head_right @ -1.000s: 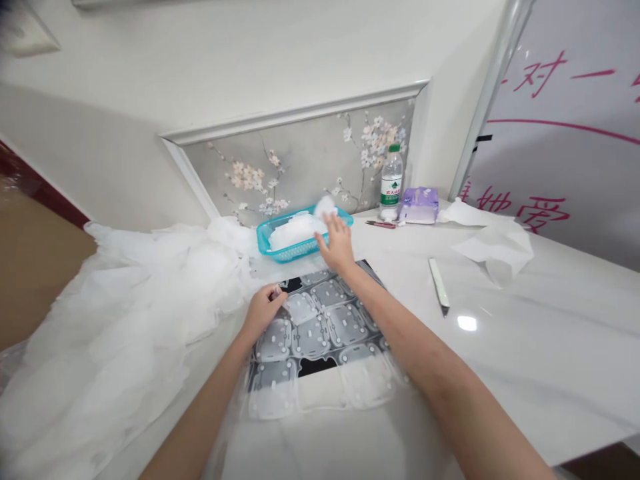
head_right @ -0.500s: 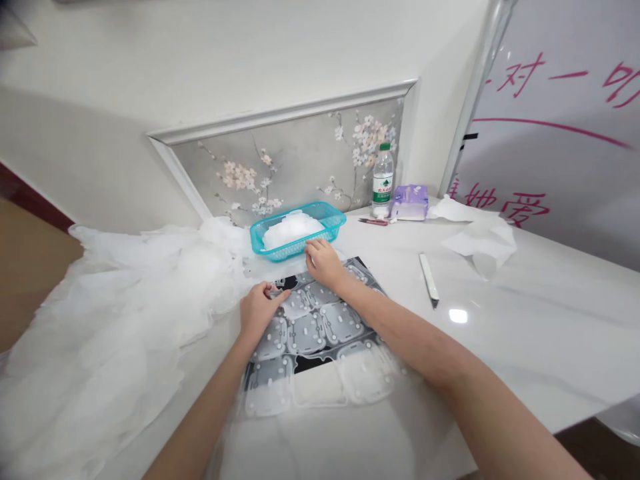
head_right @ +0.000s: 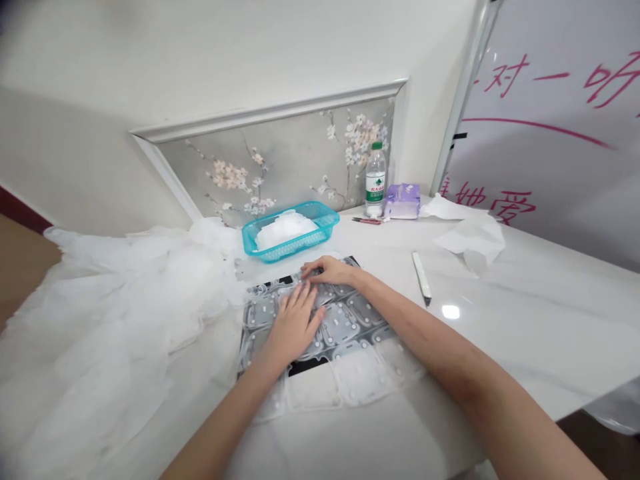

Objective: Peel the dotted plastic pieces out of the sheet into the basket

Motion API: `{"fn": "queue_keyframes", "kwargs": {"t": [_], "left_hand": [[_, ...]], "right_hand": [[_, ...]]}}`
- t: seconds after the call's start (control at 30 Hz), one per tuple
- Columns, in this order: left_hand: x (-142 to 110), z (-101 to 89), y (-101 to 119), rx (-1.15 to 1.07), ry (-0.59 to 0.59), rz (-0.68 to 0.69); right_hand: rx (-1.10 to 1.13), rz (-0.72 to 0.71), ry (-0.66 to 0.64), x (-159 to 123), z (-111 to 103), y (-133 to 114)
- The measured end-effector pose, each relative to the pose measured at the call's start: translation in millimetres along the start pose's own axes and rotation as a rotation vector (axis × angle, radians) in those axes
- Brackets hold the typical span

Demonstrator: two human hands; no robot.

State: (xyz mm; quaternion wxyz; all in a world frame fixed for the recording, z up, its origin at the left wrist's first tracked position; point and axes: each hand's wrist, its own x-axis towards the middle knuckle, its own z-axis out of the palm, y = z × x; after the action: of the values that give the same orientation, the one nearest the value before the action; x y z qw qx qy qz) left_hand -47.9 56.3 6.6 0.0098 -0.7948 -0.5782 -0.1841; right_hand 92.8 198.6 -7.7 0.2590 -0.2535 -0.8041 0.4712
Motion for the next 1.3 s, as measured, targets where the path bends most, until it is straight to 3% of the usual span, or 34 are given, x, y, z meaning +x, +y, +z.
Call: {"fn": "queue_keyframes", "kwargs": {"t": [0.1,0.27,0.63,0.93,1.13,1.3], "left_hand": [[-2.0,7.0,0.3,-0.022,-0.077,0.011],[-3.2,0.1,0.3,0.018,-0.007,-0.027],[-2.5,-2.2,3.5,0.106,-0.022,-0.068],[-2.1,-4.8,4.4,0.155,-0.023,-0.068],[-0.1,-5.6,3.3,0.178,-0.037,-0.118],[-2.4,-3.5,1.9,0.165,-0.027,-0.110]], "right_hand": [[0.002,0.013,-0.012,1.3,-0.8,0.8],[0.007,0.024,-0.043,1.5,-5.9,-1.9],[-0.074,-0.019,-0.016,2.0,-5.1,4.4],[-0.251,-0.098,-0.004,5.4,-5.1,1.9],[-0.475,-0.161,0.026,-1.8,10.1,-15.1],[-0.544,-0.213,0.023,-1.7,14.3,-11.2]]}}
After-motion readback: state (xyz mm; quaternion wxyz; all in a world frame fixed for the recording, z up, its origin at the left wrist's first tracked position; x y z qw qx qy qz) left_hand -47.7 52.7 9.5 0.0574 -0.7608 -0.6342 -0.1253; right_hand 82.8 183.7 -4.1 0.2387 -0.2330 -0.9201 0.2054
